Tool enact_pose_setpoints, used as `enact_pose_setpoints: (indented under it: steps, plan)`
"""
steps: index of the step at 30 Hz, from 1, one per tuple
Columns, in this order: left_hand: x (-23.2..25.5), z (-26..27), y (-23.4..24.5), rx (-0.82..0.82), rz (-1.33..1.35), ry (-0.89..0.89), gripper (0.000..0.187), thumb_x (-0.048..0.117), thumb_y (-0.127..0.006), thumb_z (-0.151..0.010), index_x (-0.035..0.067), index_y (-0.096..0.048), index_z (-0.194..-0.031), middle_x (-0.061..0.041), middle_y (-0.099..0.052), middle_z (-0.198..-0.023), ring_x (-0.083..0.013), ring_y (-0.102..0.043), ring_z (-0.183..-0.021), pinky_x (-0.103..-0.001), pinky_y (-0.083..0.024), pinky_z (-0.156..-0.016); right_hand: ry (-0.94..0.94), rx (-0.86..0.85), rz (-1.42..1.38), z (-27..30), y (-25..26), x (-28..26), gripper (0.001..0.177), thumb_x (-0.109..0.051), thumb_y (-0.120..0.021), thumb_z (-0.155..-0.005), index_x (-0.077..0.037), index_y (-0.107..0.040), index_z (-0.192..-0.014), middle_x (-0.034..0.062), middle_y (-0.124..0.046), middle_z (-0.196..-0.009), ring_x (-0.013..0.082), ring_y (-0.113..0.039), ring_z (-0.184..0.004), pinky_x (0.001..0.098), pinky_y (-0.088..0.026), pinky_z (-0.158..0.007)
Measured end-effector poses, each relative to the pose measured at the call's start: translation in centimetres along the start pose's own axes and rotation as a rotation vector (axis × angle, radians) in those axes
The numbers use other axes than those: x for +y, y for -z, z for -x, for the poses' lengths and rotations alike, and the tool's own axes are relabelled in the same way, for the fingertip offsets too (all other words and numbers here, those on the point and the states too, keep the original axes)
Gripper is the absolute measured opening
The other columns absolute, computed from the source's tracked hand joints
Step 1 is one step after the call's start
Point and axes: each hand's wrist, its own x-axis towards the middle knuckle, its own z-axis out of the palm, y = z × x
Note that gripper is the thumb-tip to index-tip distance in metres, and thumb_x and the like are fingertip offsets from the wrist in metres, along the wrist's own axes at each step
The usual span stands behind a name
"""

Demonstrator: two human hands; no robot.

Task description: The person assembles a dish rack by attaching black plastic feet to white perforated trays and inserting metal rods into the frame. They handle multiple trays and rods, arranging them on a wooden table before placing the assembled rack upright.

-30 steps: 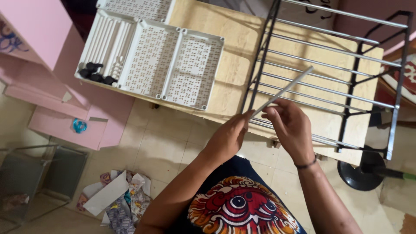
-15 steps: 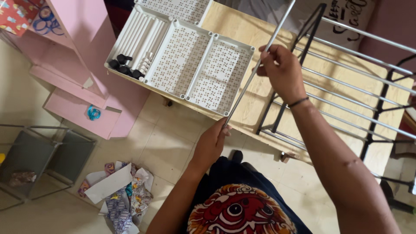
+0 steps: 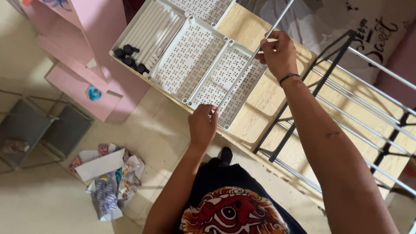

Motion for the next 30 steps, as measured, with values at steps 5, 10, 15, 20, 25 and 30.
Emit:
enact_pose_setpoints:
  steps: [5, 10, 15, 20, 25, 30]
  plan:
    - [-3.7, -2.8, -2.2, 0.063, -0.177, -0.109, 0.008, 0.013, -0.074, -0.091, 0.008, -0.068, -0.094, -0.008, -0.066, -0.086, -0.0307, -0.066, -0.077, -0.045, -0.05, -0.066, -0.008, -0.018, 0.045, -3.9, -2.1, 3.1, 0.025, -0.015, -0.063, -0.105, 0.002, -0.056, -0.121, 0.009, -0.074, -0.094, 0.0149, -0.08, -0.08, 0.0253, -0.063, -0.062]
    - [-7.3, -5.4, -3.6, -0.044, -0.441, -0.091, 0.01, 0.017, -0.072, -0.088, 0.011, -0.067, -0.095, -0.007, -0.067, -0.088, -0.0311, -0.067, -0.081, -0.051, -0.045, -0.079, -0.056, -0.019, 0.033, -6.8, -5.4, 5.5, 0.025, -0.016, -0.063, -0.104, 0.001, -0.055, -0.121, 0.0085, -0.073, -0.094, 0.0147, -0.078, -0.075, 0.0245, -0.061, -0.06]
    - [-10.4, -6.9, -3.9, -0.19, -0.534, -0.14, 0.015, 0.016, -0.068, -0.092, 0.009, -0.065, -0.105, -0.008, -0.066, -0.09, -0.0301, -0.065, -0.087, -0.049, -0.043, -0.084, -0.105, 0.018, 0.05, -8.8, -9.0, 8.6, 0.024, -0.015, -0.065, -0.102, 0.002, -0.057, -0.116, 0.0093, -0.07, -0.098, 0.0166, -0.078, -0.072, 0.0265, -0.058, -0.055]
    - [-11.7, -8.2, -3.4, -0.224, -0.534, -0.259, 0.009, 0.011, -0.064, -0.092, 0.01, -0.063, -0.101, -0.007, -0.063, -0.087, -0.0288, -0.064, -0.088, -0.048, -0.043, -0.084, -0.201, -0.008, 0.08, -11.3, -11.1, 11.4, 0.022, -0.014, -0.063, -0.103, 0.001, -0.058, -0.118, 0.0104, -0.074, -0.097, 0.0169, -0.078, -0.074, 0.0261, -0.06, -0.059]
    - [-12.3, -9.2, -2.8, -0.286, -0.379, -0.244, 0.009, 0.009, -0.064, -0.095, 0.006, -0.061, -0.103, -0.01, -0.062, -0.093, -0.0316, -0.063, -0.091, -0.049, -0.045, -0.079, -0.3, -0.028, 0.01, -13.2, -10.9, 13.1, 0.024, -0.013, -0.062, -0.102, 0.001, -0.057, -0.12, 0.0101, -0.074, -0.098, 0.0181, -0.078, -0.076, 0.0268, -0.064, -0.062]
    - [-13.3, -9.7, -2.0, -0.301, -0.246, -0.253, 0.018, 0.001, -0.061, -0.091, 0.001, -0.063, -0.109, -0.017, -0.057, -0.106, -0.0346, -0.063, -0.088, -0.047, -0.05, -0.073, -0.409, -0.03, 0.002, -13.9, -11.0, 13.9, 0.025, -0.015, -0.062, -0.103, 0.001, -0.057, -0.121, 0.0112, -0.075, -0.097, 0.0177, -0.078, -0.078, 0.0272, -0.063, -0.062]
